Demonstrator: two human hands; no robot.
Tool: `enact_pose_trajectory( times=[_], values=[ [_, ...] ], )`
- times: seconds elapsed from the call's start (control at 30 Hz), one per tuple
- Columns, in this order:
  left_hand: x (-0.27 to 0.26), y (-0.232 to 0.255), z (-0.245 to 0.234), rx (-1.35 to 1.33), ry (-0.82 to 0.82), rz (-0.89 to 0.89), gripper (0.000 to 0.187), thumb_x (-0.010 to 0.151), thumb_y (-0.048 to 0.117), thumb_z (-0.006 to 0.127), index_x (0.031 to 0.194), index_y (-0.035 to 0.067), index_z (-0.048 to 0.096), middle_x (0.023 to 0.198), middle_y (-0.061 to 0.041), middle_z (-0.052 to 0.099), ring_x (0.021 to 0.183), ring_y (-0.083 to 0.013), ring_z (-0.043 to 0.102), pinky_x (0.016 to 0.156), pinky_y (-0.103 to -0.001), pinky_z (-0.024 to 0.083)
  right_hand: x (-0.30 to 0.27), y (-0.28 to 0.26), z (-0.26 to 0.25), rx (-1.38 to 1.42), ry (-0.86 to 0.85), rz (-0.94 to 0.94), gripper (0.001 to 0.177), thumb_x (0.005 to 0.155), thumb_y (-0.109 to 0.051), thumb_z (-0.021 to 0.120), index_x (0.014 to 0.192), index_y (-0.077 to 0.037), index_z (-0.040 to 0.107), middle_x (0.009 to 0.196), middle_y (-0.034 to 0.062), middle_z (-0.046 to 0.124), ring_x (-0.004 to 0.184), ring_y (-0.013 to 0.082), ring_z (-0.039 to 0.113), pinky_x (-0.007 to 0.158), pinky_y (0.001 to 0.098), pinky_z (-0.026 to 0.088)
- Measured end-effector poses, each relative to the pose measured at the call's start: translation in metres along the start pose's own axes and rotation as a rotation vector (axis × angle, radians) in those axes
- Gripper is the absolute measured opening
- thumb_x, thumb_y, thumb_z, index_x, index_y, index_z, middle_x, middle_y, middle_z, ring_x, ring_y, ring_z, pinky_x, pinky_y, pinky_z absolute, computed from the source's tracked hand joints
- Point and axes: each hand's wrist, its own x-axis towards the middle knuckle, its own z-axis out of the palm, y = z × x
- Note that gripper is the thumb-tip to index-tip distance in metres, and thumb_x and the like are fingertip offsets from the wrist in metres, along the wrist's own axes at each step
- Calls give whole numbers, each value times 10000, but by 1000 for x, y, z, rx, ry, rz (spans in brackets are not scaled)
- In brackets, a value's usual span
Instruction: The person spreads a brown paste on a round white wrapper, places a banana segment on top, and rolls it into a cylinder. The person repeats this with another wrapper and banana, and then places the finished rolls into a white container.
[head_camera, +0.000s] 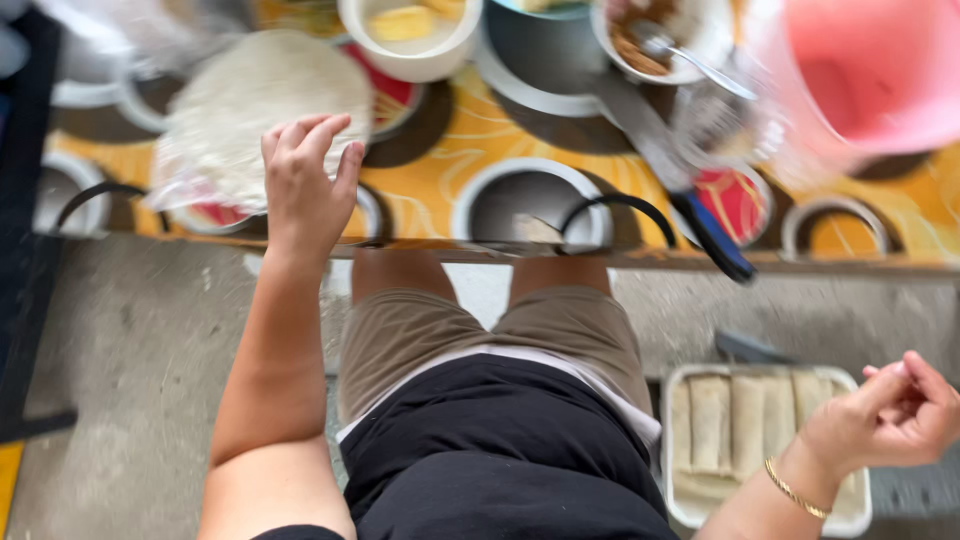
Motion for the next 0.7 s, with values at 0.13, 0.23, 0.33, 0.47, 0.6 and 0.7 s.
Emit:
enact_pose_trajectory(
  times=[0.13,0.23,0.33,0.47,0.6,0.7],
  values=[
    [-7,-63,-3,98,-35,-78,321,895,252,822,1158,76,766,1164,-142,683,1108,-356,546,972,-466,447,17,-83,77,274,-232,22,81,1129,159,589,1175,105,628,1106,113,599,835,123,629,773,240,580],
    [-13,-72,8,50,-13,-100,212,902,288,816,1048,136,795,1095,-86,716,1056,-318,588,946,-447,467,14,-137,131,389,-417,18,76,1117,135,610,1156,79,642,1110,108,593,865,107,635,788,222,587],
    [-8,-67,7,20,65,-99,141,933,267,778,990,138,784,1010,-64,729,1009,-299,623,906,-445,478,11,-189,187,586,-646,-31,117,1069,98,648,1155,19,653,1135,82,596,907,82,632,822,196,576],
    [4,-53,-13,-155,136,-69,160,1010,237,706,974,81,713,961,-106,710,959,-339,646,849,-461,502,2,-255,246,414,-876,-330,228,984,27,752,1182,-85,741,1130,66,703,996,207,715,905,303,561],
    [14,-34,-32,-286,88,-14,190,1054,243,657,1018,58,683,943,-142,687,901,-377,655,794,-471,509,-2,-305,300,510,-858,-533,546,810,-186,819,1271,30,622,1299,223,582,1211,380,569,1018,427,471],
    [14,-24,-34,-424,-20,10,224,1043,257,642,1000,39,669,903,-155,664,829,-357,658,745,-443,523,-8,-318,336,550,-889,-694,780,746,-284,846,1335,131,548,1288,264,605,1168,410,595,986,448,474]
  ],
)
